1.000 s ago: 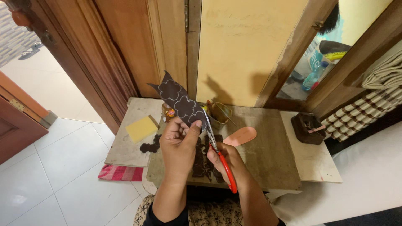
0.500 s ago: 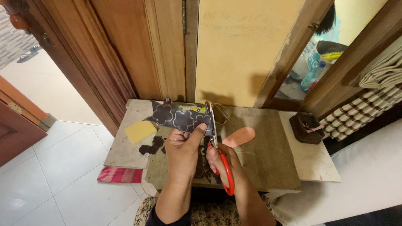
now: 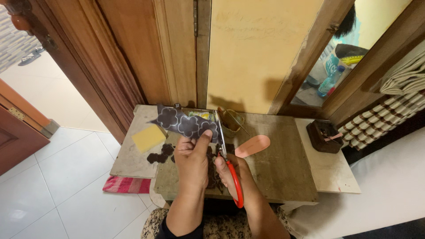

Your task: The person uses red-handled scissors to cut a dark brown sheet of material along a white outline, creating multiple connected flower-like shapes. They rotate the sheet and trim the edges, then separate the cut shapes and place them on the table.

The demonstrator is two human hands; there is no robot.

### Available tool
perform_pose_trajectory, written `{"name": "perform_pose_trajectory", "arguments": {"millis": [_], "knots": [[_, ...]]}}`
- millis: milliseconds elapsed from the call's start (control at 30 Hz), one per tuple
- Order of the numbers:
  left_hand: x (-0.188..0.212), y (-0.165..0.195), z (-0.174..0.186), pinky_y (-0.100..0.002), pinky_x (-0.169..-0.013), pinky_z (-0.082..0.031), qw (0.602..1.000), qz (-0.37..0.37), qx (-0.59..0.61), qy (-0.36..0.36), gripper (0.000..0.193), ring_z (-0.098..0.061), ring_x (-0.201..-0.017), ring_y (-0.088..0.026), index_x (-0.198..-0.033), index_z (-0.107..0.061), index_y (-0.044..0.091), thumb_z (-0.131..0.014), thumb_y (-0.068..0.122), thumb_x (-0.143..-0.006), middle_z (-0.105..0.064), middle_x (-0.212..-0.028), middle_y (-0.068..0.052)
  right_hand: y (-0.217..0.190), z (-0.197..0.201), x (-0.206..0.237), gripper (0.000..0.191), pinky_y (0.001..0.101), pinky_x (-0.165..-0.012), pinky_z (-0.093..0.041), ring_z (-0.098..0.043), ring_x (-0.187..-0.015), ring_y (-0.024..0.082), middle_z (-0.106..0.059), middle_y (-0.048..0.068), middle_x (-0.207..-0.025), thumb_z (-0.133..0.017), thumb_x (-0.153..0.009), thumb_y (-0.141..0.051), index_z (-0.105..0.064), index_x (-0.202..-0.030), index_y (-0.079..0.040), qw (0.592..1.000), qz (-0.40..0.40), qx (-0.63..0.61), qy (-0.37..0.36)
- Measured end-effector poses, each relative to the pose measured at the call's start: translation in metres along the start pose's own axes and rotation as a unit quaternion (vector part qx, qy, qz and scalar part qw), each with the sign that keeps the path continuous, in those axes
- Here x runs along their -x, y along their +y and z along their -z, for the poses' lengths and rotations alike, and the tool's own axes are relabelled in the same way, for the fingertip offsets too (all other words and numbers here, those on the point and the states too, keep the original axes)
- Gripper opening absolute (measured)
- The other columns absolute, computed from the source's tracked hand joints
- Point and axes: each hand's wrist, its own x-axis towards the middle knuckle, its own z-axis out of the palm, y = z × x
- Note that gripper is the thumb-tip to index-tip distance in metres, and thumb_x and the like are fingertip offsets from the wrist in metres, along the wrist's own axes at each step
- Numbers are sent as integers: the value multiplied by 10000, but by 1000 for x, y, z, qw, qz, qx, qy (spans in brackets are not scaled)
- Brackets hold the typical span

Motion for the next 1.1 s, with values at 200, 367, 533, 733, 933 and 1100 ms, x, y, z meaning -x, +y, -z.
{"name": "perform_pose_trajectory", "arguments": {"millis": [200,367,533,733,933,1100], "knots": [[-4,0,9,-235,-732,-506,999,-11,-35,-5,129,-636,-827,-72,-1076,-694,31,-668,-23,-961,-729,-974,-19,2,2,-2,519,252,-448,-360,-428,-513,77,-472,-31,-627,-617,-935,-568,-585,-841,-58,999,-34,40,-2],[-5,-3,12,-218,-666,-477,993,-26,-109,-24,119,-581,-736,-60,-1052,-713,29,-710,-41,-956,-710,-910,-17,-1,8,-2,495,253,-475,-409,-472,-543,79,-492,-35,-658,-584,-950,-565,-562,-857,-79,998,-23,36,-35],[-4,-1,11,-207,-736,-512,990,-49,-113,-68,137,-624,-812,-42,-1045,-703,36,-679,-59,-949,-715,-959,-2,-3,10,-2,483,248,-479,-413,-476,-556,72,-481,-47,-670,-545,-973,-554,-553,-852,-87,998,-28,48,-39],[-6,3,10,-246,-660,-535,995,26,-88,-43,100,-676,-750,-88,-1016,-666,28,-655,-39,-942,-731,-923,-27,1,10,-4,493,245,-439,-365,-422,-501,71,-458,-37,-624,-564,-976,-541,-551,-807,-78,999,-34,31,-25],[-12,-2,15,-248,-631,-508,993,9,-98,-61,62,-617,-697,-81,-1032,-660,21,-657,-17,-984,-702,-870,-24,11,13,-8,547,249,-415,-327,-386,-458,74,-440,-31,-580,-569,-998,-546,-502,-753,-63,998,-61,15,-26],[-15,-7,18,-210,-651,-455,993,2,-112,-37,165,-578,-757,-30,-1109,-687,31,-660,-17,-954,-704,-930,23,13,16,-9,590,260,-439,-409,-477,-474,92,-484,-15,-584,-486,-990,-613,-522,-770,-67,994,-39,92,-34]]}}
